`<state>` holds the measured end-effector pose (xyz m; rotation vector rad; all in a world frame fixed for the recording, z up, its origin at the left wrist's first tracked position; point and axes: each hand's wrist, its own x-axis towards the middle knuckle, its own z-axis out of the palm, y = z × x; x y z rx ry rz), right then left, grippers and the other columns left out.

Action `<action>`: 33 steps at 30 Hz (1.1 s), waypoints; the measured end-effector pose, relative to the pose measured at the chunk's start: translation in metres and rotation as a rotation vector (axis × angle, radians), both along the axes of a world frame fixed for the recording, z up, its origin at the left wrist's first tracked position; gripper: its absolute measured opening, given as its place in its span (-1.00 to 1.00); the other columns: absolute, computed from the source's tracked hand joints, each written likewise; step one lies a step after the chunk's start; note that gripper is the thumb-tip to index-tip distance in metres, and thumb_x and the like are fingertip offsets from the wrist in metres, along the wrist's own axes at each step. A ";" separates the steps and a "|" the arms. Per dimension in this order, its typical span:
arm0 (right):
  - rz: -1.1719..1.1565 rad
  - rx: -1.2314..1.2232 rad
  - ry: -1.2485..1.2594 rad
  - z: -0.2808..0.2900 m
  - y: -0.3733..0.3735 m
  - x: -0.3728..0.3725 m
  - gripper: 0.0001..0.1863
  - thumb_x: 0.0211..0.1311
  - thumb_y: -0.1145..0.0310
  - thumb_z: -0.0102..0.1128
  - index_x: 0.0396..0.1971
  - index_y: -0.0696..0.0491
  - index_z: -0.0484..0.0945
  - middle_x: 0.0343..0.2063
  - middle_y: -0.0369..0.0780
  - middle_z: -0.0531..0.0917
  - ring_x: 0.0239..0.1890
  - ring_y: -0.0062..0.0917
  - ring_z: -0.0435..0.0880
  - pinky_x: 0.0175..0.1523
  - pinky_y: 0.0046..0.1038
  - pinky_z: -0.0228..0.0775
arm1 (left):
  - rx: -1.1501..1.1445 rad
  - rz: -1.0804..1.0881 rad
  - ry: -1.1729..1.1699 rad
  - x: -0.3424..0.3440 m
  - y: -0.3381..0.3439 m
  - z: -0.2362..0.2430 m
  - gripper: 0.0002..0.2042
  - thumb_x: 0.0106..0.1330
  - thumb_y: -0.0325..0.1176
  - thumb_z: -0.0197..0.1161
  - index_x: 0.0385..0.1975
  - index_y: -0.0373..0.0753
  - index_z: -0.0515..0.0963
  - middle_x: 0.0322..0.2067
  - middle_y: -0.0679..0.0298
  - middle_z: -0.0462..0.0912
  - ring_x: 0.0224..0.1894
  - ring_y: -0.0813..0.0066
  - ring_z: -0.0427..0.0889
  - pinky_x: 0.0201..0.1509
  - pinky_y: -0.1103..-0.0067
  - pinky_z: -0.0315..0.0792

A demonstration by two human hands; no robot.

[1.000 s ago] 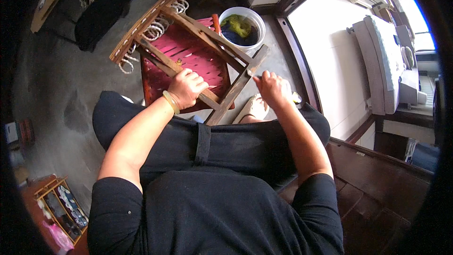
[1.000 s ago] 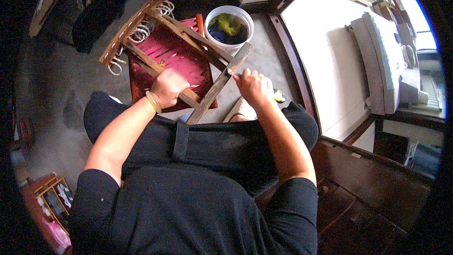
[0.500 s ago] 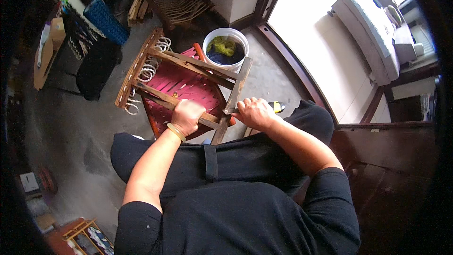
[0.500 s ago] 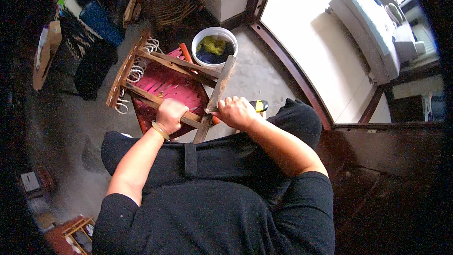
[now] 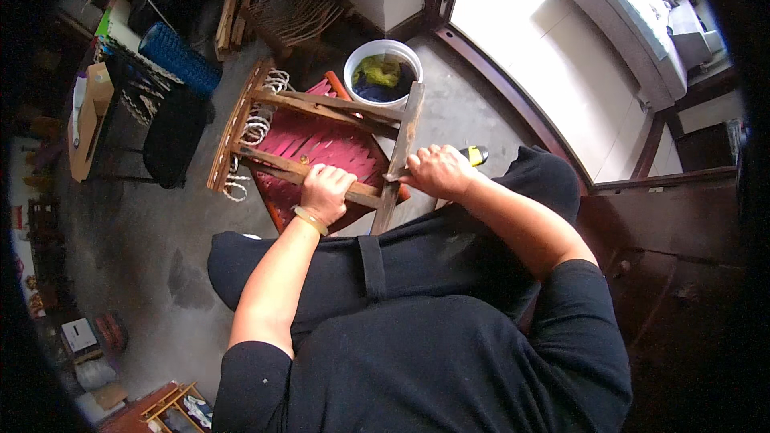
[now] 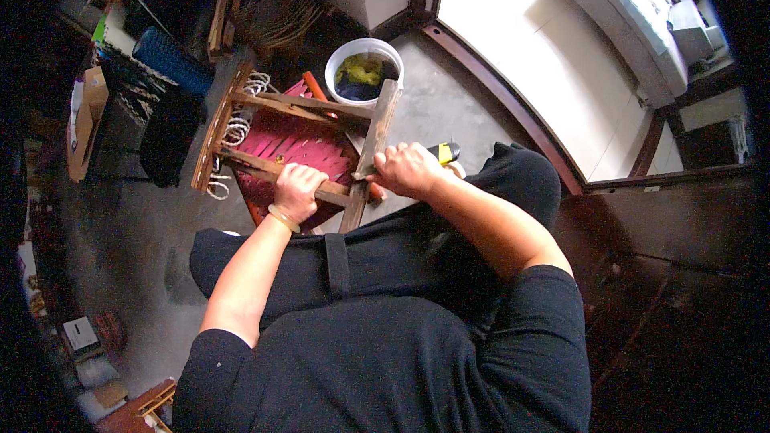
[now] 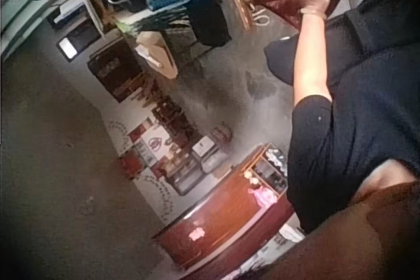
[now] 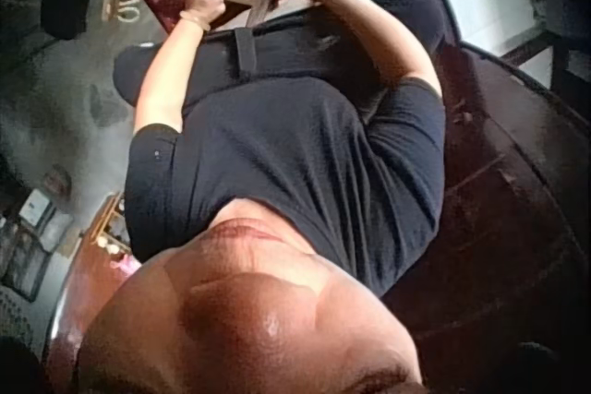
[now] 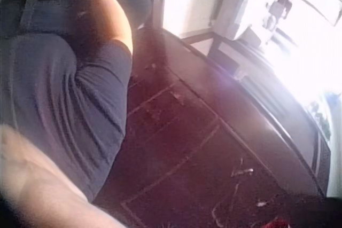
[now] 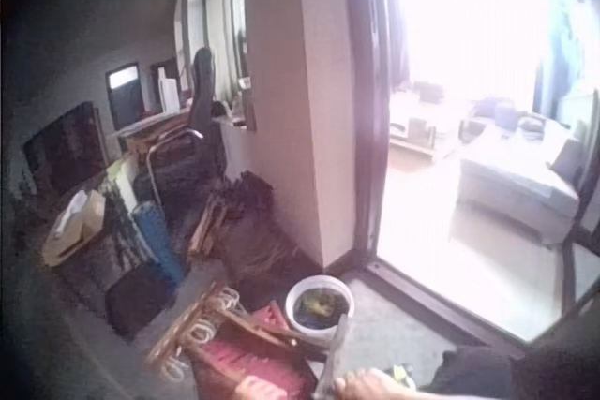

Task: The person uses a chisel to remove old material from the wooden frame of a chair. They work methodically along the joints and edges, clearing away debris to prepare the surface.

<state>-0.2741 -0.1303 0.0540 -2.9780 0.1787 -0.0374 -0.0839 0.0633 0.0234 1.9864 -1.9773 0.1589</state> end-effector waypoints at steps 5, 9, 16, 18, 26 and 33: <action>-0.055 0.010 0.020 -0.005 0.011 -0.003 -0.55 0.20 -0.07 0.04 -0.46 0.08 0.47 -0.55 -0.14 0.57 -0.44 -0.28 0.61 -0.33 -0.29 0.45 | 0.007 0.001 0.021 0.001 0.002 0.000 -0.79 -0.13 -0.48 0.13 -0.41 -0.15 0.53 -0.46 0.31 0.57 -0.29 0.33 0.55 -0.08 0.42 0.33; 0.035 -0.078 0.041 0.000 0.021 -0.009 -0.55 0.18 -0.08 0.05 -0.48 0.07 0.45 -0.53 -0.17 0.55 -0.46 -0.33 0.59 -0.37 -0.32 0.44 | 0.036 0.017 0.021 0.000 0.002 -0.006 -0.78 -0.12 -0.48 0.13 -0.41 -0.14 0.54 -0.46 0.31 0.57 -0.29 0.34 0.56 -0.06 0.42 0.32; -0.111 -0.121 0.007 -0.009 0.006 -0.005 -0.56 0.18 -0.08 0.05 -0.48 0.05 0.46 -0.55 -0.16 0.56 -0.50 -0.32 0.61 -0.46 -0.26 0.42 | -0.001 0.025 0.056 0.002 0.004 -0.005 -0.74 -0.15 -0.47 0.15 -0.37 -0.13 0.55 -0.43 0.32 0.58 -0.27 0.33 0.55 -0.03 0.40 0.32; -0.001 -0.087 0.003 -0.006 0.016 -0.007 -0.55 0.19 -0.10 0.04 -0.50 0.04 0.45 -0.57 -0.15 0.56 -0.53 -0.32 0.61 -0.45 -0.30 0.45 | 0.004 0.035 0.036 0.002 0.002 -0.004 -0.74 -0.15 -0.47 0.15 -0.37 -0.13 0.55 -0.43 0.32 0.59 -0.27 0.33 0.55 -0.04 0.40 0.32; -0.018 -0.108 0.019 -0.009 0.008 -0.002 -0.54 0.20 -0.10 0.00 -0.49 0.05 0.43 -0.57 -0.18 0.57 -0.54 -0.37 0.60 -0.45 -0.31 0.45 | -0.001 0.026 0.030 0.004 0.000 -0.009 -0.77 -0.14 -0.47 0.14 -0.40 -0.13 0.54 -0.42 0.32 0.59 -0.27 0.34 0.55 -0.05 0.41 0.33; -0.231 -0.121 -0.005 -0.009 -0.019 0.010 -0.54 0.23 -0.11 -0.03 -0.49 0.03 0.46 -0.59 -0.20 0.57 -0.52 -0.39 0.63 -0.42 -0.31 0.48 | 0.015 0.009 -0.001 -0.001 0.001 0.001 -0.78 -0.14 -0.46 0.14 -0.40 -0.14 0.54 -0.45 0.32 0.57 -0.28 0.33 0.55 -0.06 0.41 0.34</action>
